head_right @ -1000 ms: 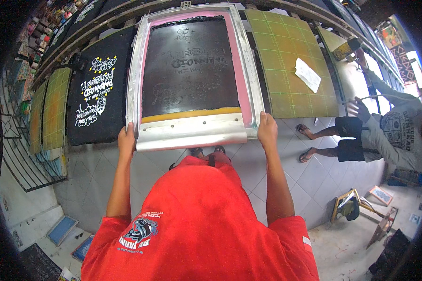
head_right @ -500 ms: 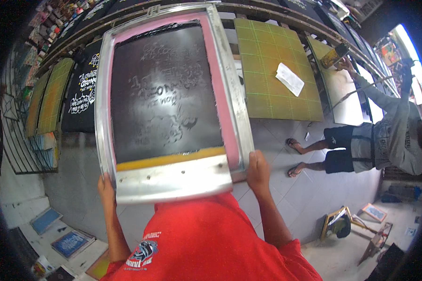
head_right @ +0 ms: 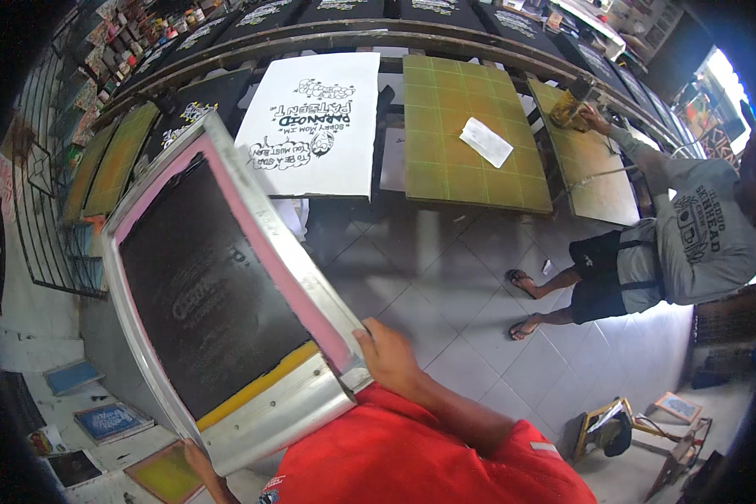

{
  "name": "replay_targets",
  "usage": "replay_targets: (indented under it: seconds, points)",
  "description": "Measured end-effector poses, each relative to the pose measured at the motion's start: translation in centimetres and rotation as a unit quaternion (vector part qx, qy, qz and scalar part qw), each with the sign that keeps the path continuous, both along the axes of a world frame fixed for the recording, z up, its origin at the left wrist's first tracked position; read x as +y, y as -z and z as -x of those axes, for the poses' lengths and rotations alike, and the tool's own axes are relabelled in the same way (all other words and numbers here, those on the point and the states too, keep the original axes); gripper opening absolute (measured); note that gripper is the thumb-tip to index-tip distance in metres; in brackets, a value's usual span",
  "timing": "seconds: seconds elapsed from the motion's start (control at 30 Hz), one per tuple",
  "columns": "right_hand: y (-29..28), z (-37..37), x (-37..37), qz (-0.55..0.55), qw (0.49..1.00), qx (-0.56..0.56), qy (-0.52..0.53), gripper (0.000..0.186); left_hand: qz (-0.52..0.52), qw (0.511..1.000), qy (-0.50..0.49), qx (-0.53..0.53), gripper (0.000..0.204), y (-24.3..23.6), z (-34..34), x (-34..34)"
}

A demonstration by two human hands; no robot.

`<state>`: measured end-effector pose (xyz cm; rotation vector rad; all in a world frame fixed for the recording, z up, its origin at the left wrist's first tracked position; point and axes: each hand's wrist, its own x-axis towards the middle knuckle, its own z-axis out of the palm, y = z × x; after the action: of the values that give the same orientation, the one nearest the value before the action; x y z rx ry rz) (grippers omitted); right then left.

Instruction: The person picks up a squeegee and a container of black ink, applies black ink onto a screen printing frame using a spatula, and then uses the squeegee by hand to pull the ink across the screen to print onto a t-shirt.

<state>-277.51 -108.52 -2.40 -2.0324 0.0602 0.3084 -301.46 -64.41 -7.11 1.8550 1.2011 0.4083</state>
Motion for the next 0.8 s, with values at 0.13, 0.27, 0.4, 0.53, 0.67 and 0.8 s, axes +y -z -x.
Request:
replay_targets:
  seconds: [0.13,0.27,0.4,0.53,0.67,0.8]
  points:
    - [1.1,-0.5,4.5,-0.007,0.996,-0.020,-0.081,0.030,0.108,0.991,-0.064,-0.050,0.058,-1.3,4.2,-0.3]
    - [1.5,-1.1,11.2,-0.003,0.984,-0.019,-0.177,0.033,-0.085,0.986,-0.086,0.115,0.054,0.5,11.4,2.2]
    - [2.7,-1.5,19.4,-0.016,0.972,-0.047,-0.230,0.036,-0.087,0.981,-0.135,0.113,0.053,0.7,11.9,5.9]
    - [3.1,-2.8,28.0,-0.017,0.964,-0.031,-0.264,0.033,-0.097,0.978,-0.141,0.117,0.053,1.9,9.1,12.9]
    - [3.7,-4.1,36.6,-0.024,0.966,-0.034,-0.255,0.036,-0.098,0.982,-0.114,0.114,0.052,3.3,4.7,21.1]
    - [1.9,-6.0,42.8,-0.034,0.970,-0.022,-0.241,0.038,-0.097,0.987,-0.079,0.102,0.052,3.8,-0.1,28.2]
